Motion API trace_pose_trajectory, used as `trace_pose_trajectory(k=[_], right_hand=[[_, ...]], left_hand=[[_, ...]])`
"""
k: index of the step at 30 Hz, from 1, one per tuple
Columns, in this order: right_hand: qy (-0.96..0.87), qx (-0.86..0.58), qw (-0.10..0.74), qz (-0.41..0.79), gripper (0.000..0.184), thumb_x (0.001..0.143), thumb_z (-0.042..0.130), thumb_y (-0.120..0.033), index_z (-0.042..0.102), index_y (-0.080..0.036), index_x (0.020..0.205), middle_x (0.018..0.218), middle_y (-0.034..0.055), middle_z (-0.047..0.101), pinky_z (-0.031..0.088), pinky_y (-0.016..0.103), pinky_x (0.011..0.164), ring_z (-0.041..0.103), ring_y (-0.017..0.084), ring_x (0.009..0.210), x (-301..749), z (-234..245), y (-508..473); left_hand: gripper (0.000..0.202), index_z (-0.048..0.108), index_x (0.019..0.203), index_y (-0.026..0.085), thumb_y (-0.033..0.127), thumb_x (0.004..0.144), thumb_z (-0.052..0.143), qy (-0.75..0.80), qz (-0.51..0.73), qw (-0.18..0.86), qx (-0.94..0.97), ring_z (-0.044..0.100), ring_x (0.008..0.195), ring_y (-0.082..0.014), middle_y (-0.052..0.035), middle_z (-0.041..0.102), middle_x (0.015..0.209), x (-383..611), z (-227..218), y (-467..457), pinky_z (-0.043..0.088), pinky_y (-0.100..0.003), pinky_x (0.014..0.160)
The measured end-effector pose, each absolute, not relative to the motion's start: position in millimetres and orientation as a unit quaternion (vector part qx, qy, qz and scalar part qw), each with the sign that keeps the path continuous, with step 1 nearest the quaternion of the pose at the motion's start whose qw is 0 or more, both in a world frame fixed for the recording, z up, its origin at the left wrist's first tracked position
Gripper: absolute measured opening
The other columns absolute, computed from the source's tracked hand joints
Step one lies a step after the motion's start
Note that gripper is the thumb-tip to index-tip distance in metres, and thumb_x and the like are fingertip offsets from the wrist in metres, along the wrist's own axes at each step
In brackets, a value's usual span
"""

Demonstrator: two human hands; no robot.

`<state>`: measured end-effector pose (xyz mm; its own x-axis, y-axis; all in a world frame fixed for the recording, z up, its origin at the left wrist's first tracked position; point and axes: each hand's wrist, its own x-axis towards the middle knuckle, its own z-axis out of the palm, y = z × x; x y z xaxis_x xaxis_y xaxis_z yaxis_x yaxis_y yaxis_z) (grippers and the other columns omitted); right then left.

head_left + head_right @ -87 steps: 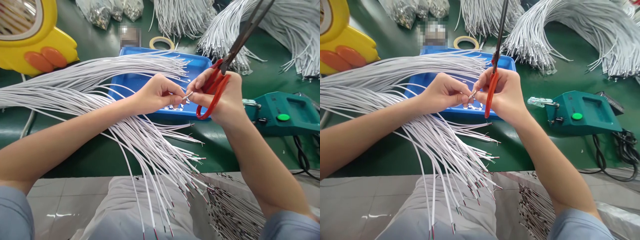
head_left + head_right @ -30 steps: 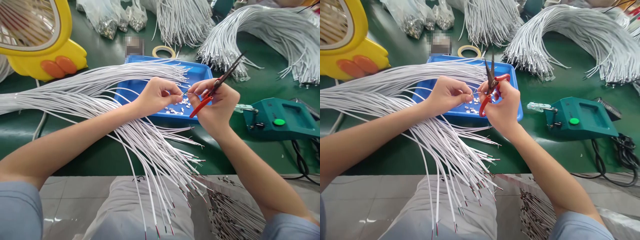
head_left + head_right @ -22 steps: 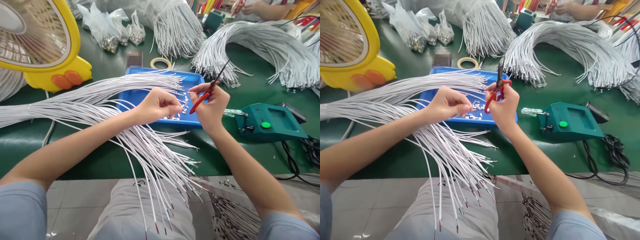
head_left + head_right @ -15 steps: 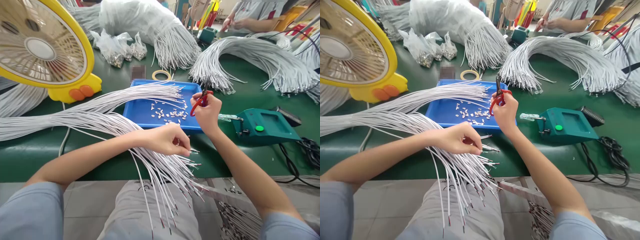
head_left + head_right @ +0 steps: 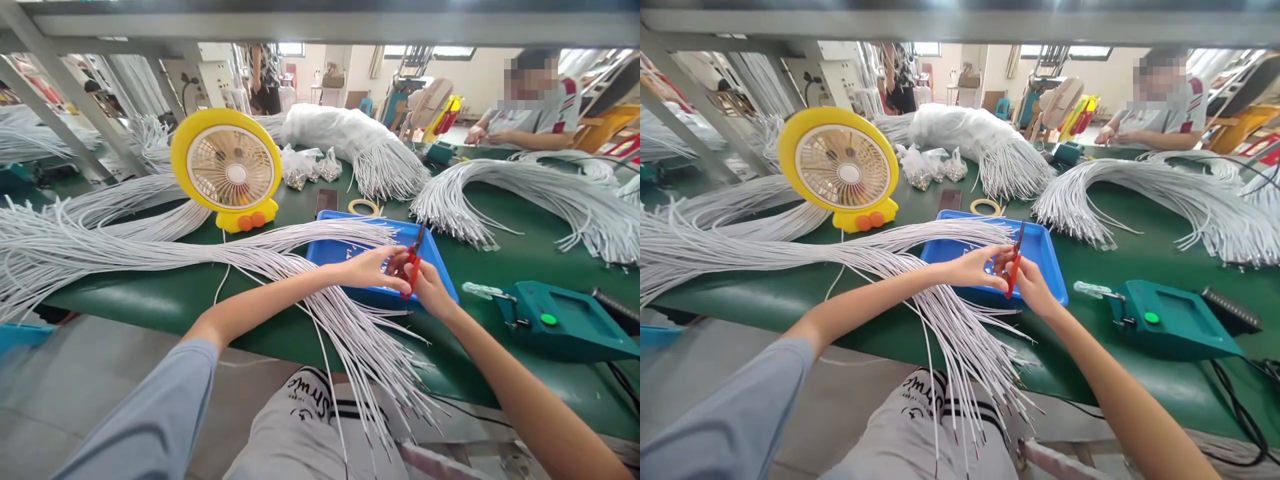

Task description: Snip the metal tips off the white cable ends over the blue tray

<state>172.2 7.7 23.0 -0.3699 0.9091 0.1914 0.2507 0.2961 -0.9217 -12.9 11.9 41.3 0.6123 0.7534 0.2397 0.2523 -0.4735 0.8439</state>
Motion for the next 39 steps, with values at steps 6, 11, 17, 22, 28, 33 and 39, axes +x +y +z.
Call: trace_pose_trajectory(k=[6, 11, 17, 22, 28, 33, 39], right_hand=[[-0.726, -0.386, 0.344, 0.452, 0.049, 0.081, 0.051, -0.061, 0.064, -0.013, 0.080, 0.061, 0.0034, 0.058, 0.048, 0.027, 0.055, 0.054, 0.015, 0.056, 169, 26, 3], [-0.719, -0.408, 0.336, 0.451, 0.046, 0.081, 0.052, -0.058, 0.065, -0.013, 0.086, 0.065, 0.0041, 0.061, 0.050, 0.029, 0.059, 0.055, 0.016, 0.057, 167, 37, -5], [-0.725, -0.482, 0.304, 0.388, 0.050, 0.083, 0.045, -0.059, 0.061, -0.013, 0.093, 0.089, 0.0112, 0.068, 0.050, 0.031, 0.070, 0.063, 0.022, 0.079, 171, 44, -18], [-0.777, -0.513, 0.199, 0.306, 0.045, 0.087, 0.035, -0.056, 0.060, -0.018, 0.087, 0.079, 0.0093, 0.067, 0.046, 0.032, 0.060, 0.060, 0.022, 0.066, 177, 51, -31], [-0.805, -0.471, 0.187, 0.309, 0.040, 0.091, 0.030, -0.048, 0.055, -0.018, 0.079, 0.079, 0.0105, 0.066, 0.047, 0.033, 0.061, 0.059, 0.021, 0.067, 168, 73, -42], [-0.841, -0.420, 0.167, 0.298, 0.031, 0.089, 0.041, -0.042, 0.060, -0.018, 0.095, 0.097, 0.0126, 0.066, 0.052, 0.034, 0.071, 0.062, 0.022, 0.079, 172, 87, -32], [-0.845, -0.398, 0.189, 0.302, 0.029, 0.089, 0.039, -0.040, 0.059, -0.019, 0.089, 0.086, 0.0087, 0.067, 0.052, 0.032, 0.066, 0.061, 0.019, 0.070, 153, 104, -16]], left_hand=[[0.076, 0.053, 0.118, 0.010, 0.040, 0.055, 0.082, 0.314, 0.319, 0.482, 0.753, 0.059, 0.086, -0.0164, -0.0081, 0.064, 0.100, -4, 42, 1, 0.048, -0.029, 0.079], [0.074, 0.056, 0.116, 0.009, 0.037, 0.053, 0.083, 0.308, 0.367, 0.512, 0.713, 0.055, 0.079, -0.0126, -0.0063, 0.061, 0.093, 0, 37, 0, 0.049, -0.028, 0.077], [0.084, 0.050, 0.125, 0.012, 0.037, 0.053, 0.083, 0.279, 0.358, 0.499, 0.738, 0.056, 0.081, -0.0147, -0.0070, 0.060, 0.097, -3, 44, -6, 0.050, -0.029, 0.078], [0.095, 0.051, 0.126, 0.017, 0.033, 0.040, 0.089, 0.303, 0.312, 0.477, 0.764, 0.059, 0.107, -0.0261, -0.0109, 0.061, 0.119, -2, 52, -12, 0.047, -0.037, 0.098], [0.106, 0.038, 0.136, 0.017, 0.033, 0.043, 0.088, 0.250, 0.326, 0.429, 0.805, 0.055, 0.118, -0.0282, -0.0151, 0.054, 0.131, -4, 44, -8, 0.043, -0.037, 0.104], [0.106, 0.033, 0.138, 0.017, 0.036, 0.048, 0.086, 0.214, 0.338, 0.382, 0.833, 0.054, 0.120, -0.0263, -0.0148, 0.054, 0.130, -11, 47, -1, 0.040, -0.037, 0.107], [0.106, 0.040, 0.131, 0.014, 0.037, 0.040, 0.088, 0.260, 0.410, 0.341, 0.805, 0.058, 0.109, -0.0272, -0.0137, 0.059, 0.117, -23, 68, 2, 0.045, -0.037, 0.100]])
